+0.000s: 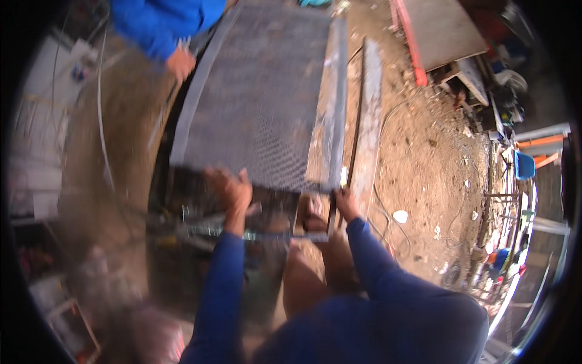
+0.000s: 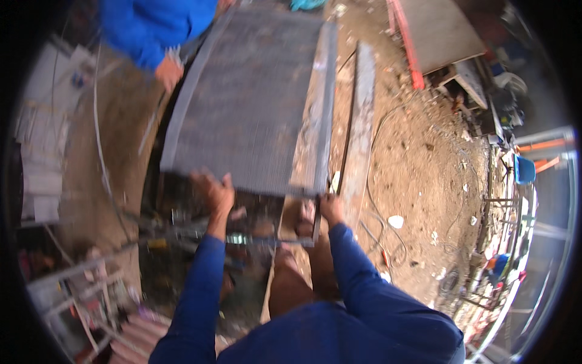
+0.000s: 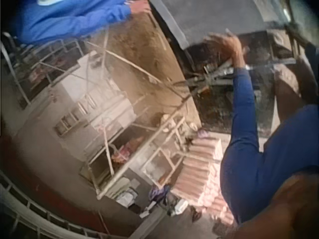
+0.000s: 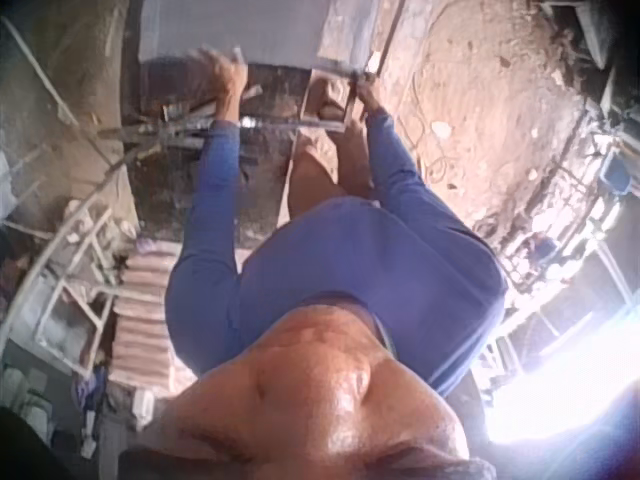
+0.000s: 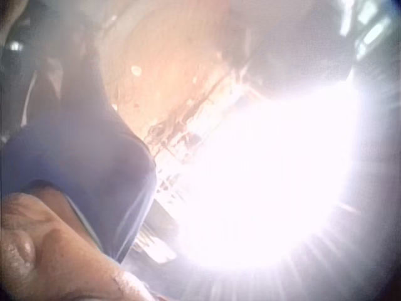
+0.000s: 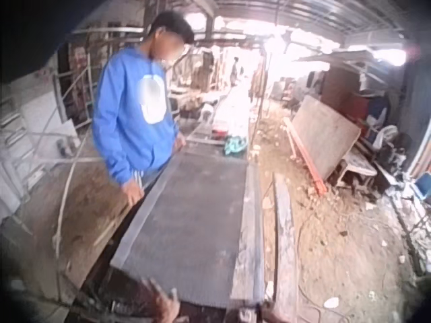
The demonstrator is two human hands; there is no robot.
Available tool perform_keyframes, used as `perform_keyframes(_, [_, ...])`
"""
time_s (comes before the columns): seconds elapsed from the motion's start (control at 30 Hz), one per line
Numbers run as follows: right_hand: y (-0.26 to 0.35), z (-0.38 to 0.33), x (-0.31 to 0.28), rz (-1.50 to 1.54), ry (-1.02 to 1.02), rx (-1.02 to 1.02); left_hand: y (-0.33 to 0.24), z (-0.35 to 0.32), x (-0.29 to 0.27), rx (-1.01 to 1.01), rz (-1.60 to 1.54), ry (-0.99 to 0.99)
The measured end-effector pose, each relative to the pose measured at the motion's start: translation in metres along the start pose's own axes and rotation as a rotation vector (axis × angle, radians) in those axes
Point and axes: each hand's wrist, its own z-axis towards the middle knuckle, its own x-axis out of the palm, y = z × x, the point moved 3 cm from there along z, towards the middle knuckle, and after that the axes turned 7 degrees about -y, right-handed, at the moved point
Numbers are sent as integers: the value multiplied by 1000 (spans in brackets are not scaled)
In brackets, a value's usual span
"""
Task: The person is assembling a window screen by hand, attaching a mesh screen to a metal frame. They fold the edges of the mesh over the frame and press it into the groove to secure it. Another person assists by holding the frame steady.
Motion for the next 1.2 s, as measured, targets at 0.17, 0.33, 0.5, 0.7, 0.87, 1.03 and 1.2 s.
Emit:
perform_keyframes(0.17, [7, 3, -23, 284, 299, 127, -52, -78, 8, 138, -33, 177])
perform_keyframes(0.33, [51, 16, -57, 31, 377, -61, -66, -84, 9, -8, -81, 190])
perform_keyframes(0.5, [66, 33, -71, 79, 528, -63, -92, -97, 30, -744, -631, -49])
perform_keyframes(0.7, [62, 53, -76, 31, 648, -50, -117, -95, 60, -1219, -727, 29])
perform_keyframes(0.87, [62, 65, -75, -18, 655, -127, -128, -78, 52, -1202, -606, 107])
perform_keyframes(1.03, [62, 75, -70, -82, 703, -118, -131, -75, 50, -1245, -547, 60])
perform_keyframes(1.2, [76, 76, -72, -217, 681, -239, -123, -76, 56, -1138, -430, 120])
